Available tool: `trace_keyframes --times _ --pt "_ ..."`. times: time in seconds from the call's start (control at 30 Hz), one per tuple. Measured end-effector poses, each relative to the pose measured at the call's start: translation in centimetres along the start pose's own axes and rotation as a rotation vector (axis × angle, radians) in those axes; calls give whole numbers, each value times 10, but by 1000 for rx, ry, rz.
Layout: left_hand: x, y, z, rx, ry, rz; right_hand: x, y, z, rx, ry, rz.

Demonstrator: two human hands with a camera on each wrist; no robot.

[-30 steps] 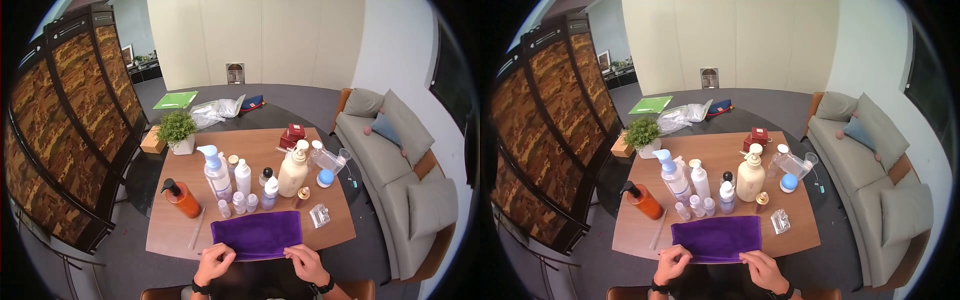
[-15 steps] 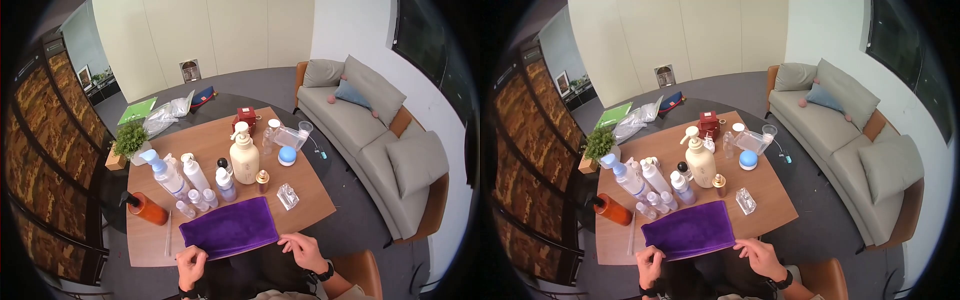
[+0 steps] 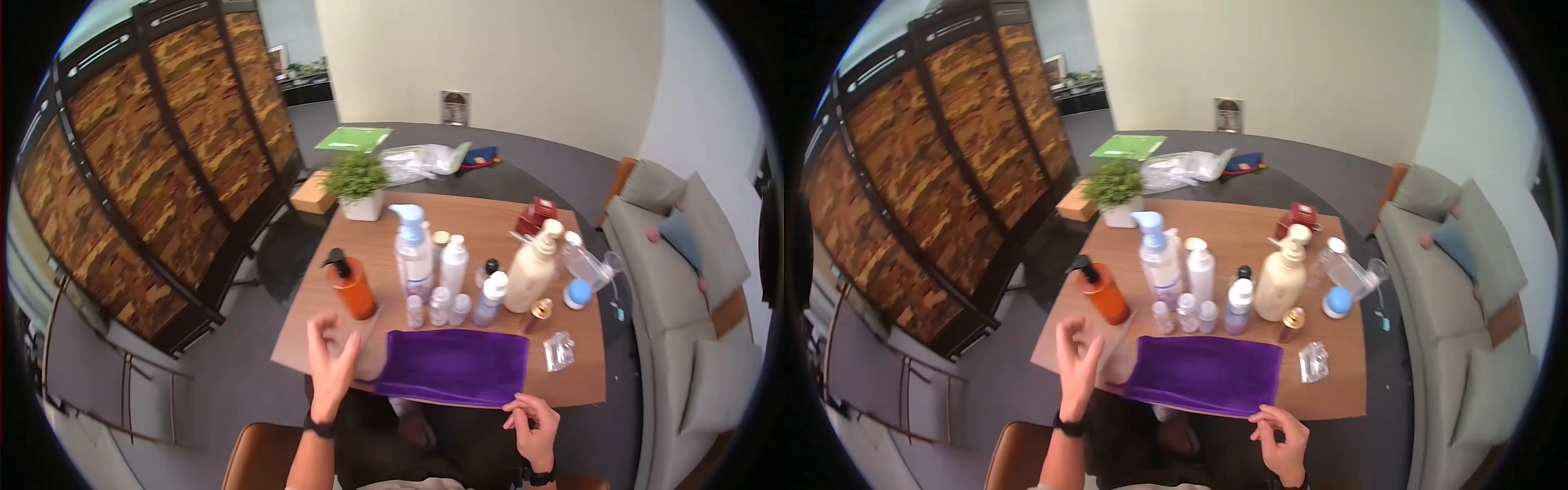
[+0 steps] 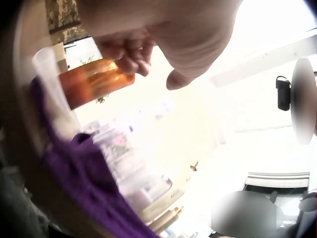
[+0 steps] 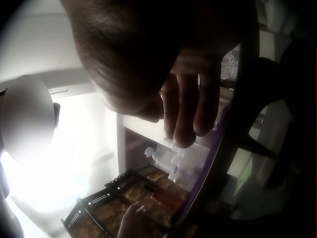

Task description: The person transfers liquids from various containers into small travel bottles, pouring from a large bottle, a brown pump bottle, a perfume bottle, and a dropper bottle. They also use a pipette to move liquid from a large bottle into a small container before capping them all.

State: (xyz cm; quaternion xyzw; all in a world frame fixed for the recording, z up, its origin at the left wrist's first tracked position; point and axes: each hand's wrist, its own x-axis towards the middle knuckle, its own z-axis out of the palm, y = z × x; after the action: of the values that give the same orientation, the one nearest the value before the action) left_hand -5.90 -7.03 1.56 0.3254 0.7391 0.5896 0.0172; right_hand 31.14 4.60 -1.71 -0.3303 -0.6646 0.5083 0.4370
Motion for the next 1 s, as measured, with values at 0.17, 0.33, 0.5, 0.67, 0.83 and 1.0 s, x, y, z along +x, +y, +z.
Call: trace_keyframes --times 0.17,0.33,0.5,0.67,0.83,1.0 --pt "78 -19 -10 271 119 105 7 8 7 -39 -163 -95" --pt "90 -20 16 315 -167 16 20 -32 17 -51 -205 -16" --pt "84 6 -1 52 -53 38 37 -45 18 -101 -341 -79" --pt "30 54 -23 -259 -267 191 57 -69 30 -92 -393 -138" --pt "-39 87 19 -432 -643 49 88 -107 51 -162 -377 -398" --pt "-67 85 60 -158 -614 255 101 -135 57 -489 -329 -422"
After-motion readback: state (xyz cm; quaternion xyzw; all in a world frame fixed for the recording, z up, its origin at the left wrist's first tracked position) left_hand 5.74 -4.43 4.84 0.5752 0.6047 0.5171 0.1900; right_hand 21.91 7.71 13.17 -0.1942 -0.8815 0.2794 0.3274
